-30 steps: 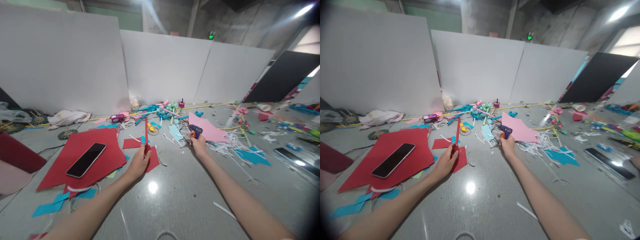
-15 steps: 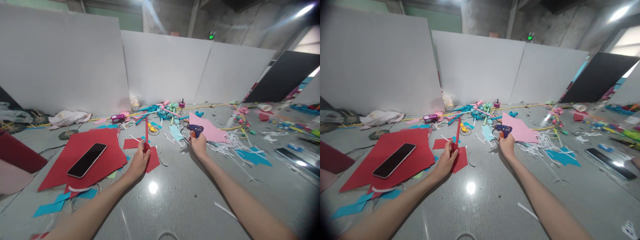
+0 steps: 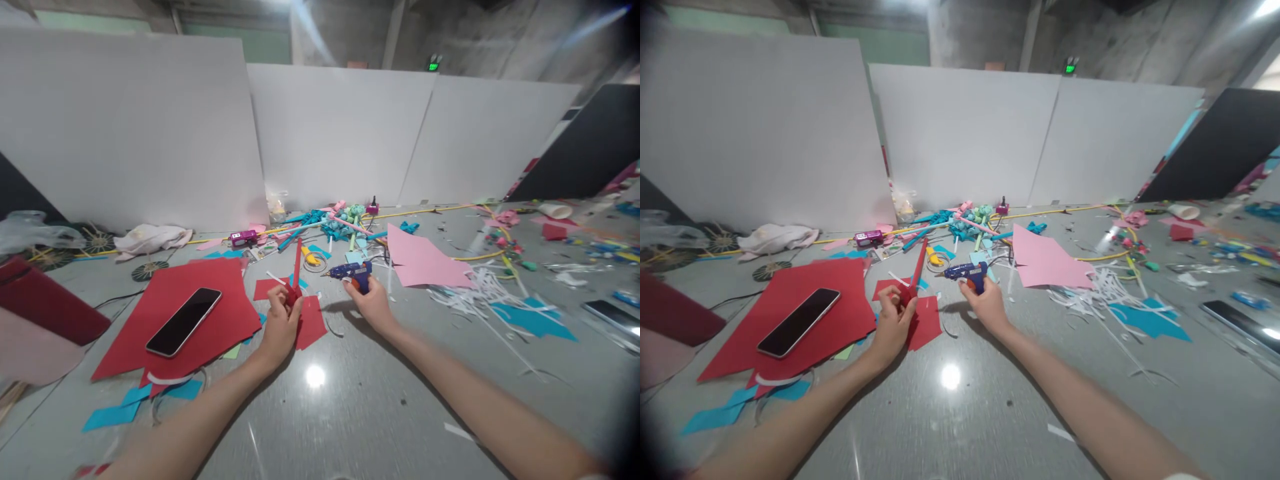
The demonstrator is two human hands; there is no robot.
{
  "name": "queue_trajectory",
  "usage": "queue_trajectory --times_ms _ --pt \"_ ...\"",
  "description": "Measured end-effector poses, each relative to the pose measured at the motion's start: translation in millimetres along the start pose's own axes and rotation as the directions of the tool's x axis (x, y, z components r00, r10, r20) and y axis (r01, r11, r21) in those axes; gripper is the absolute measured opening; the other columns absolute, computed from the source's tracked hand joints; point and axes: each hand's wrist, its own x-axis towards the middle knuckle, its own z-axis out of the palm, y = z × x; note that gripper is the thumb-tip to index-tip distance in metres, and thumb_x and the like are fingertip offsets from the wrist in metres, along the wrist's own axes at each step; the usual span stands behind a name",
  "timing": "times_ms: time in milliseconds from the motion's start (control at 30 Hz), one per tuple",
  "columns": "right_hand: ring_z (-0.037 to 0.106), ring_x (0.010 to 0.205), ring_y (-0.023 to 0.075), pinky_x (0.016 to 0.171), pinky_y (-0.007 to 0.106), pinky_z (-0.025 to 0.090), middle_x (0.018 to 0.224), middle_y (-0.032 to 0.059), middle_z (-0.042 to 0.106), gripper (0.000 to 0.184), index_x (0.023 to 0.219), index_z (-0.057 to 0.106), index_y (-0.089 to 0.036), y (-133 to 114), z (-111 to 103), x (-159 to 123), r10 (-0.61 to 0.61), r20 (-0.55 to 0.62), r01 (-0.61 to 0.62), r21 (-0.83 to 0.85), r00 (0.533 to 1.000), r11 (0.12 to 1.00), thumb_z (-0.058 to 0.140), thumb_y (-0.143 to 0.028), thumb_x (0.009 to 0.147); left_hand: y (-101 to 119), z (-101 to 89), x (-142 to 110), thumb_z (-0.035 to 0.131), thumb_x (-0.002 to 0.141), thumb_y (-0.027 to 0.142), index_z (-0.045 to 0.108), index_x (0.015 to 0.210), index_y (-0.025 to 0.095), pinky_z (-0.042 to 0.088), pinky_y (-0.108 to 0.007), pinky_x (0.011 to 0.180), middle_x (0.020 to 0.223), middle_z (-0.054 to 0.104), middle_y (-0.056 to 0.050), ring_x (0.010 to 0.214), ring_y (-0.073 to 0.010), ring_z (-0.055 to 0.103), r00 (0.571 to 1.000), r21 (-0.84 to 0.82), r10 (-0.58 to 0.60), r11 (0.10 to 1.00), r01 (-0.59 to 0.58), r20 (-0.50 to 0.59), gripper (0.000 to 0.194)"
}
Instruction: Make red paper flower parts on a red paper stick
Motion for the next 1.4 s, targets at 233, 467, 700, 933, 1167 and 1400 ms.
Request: queue_trajectory --times_ms 233,467,700,933,1167,1400 --pt "0.051 0.059 0.0147 0.056 0.026 0.041 0.068 0.0005 0.062 0.039 0.087 0.066 -0.017 -2.4 0.6 -10.2 -0.021 0.029 0.021 0.004 0.999 1.0 0.079 -0.053 0.078 7.8 -4.7 -4.7 0.049 0.105 0.037 0.056 0.114 0.023 0.048 -0.032 0.084 0.106 0.065 -0.005 0.091 -0.0198 0.063 0.975 0.136 0.116 0.98 -0.144 0.191 0.018" --pt "0.048 0.053 0.0136 0.053 0.026 0.04 0.061 -0.0025 0.055 0.029 0.08 0.059 -0.021 -2.2 1.5 -15.1 -0.129 0.06 0.131 -0.035 0.99 0.991 0.07 -0.047 0.085 8.7 -5.5 -3.4 0.045 0.107 0.038 0.06 0.11 0.022 0.048 -0.033 0.087 0.104 0.065 -0.005 0.096 -0.0209 0.063 0.968 0.131 0.135 0.978 -0.165 0.213 0.022" --pt "0.048 0.051 0.0131 0.054 0.026 0.04 0.06 -0.0032 0.056 0.021 0.082 0.058 -0.022 -3.7 0.9 -17.6 -0.241 0.108 0.251 -0.087 0.965 0.964 0.067 -0.04 0.087 15.0 -7.2 -2.1 0.046 0.106 0.039 0.059 0.094 0.021 0.045 -0.03 0.077 0.087 0.063 -0.001 0.079 -0.0177 0.059 0.98 0.117 0.093 0.986 -0.115 0.178 0.025" --pt "0.05 0.052 0.014 0.057 0.028 0.041 0.061 -0.0022 0.058 0.022 0.08 0.056 -0.022 -0.2 2.5 -18.4 -0.265 0.106 0.277 -0.123 0.958 0.953 0.065 -0.04 0.088 12.6 -7.2 -1.0 0.045 0.105 0.039 0.054 0.091 0.021 0.042 -0.029 0.072 0.079 0.058 0.002 0.072 -0.0162 0.056 0.986 0.102 0.054 0.992 -0.07 0.159 0.024" --pt "0.051 0.054 0.0149 0.06 0.028 0.042 0.062 -0.0017 0.058 0.018 0.083 0.058 -0.022 3.8 3.4 -19.4 -0.293 0.143 0.313 -0.146 0.945 0.939 0.063 -0.039 0.089 12.3 -7.1 -1.6 0.045 0.106 0.038 0.053 0.09 0.022 0.041 -0.029 0.072 0.079 0.058 0.002 0.072 -0.0162 0.055 0.982 0.104 0.045 0.992 -0.065 0.185 0.024" --pt "0.048 0.053 0.0139 0.059 0.027 0.039 0.063 -0.0022 0.057 0.017 0.083 0.057 -0.022 6.7 3.6 -19.6 -0.288 0.182 0.315 -0.138 0.94 0.939 0.062 -0.037 0.09 10.8 -6.3 -2.2 0.045 0.106 0.036 0.054 0.092 0.022 0.041 -0.029 0.071 0.081 0.059 0.001 0.072 -0.0167 0.055 0.976 0.126 0.051 0.989 -0.078 0.211 0.022"
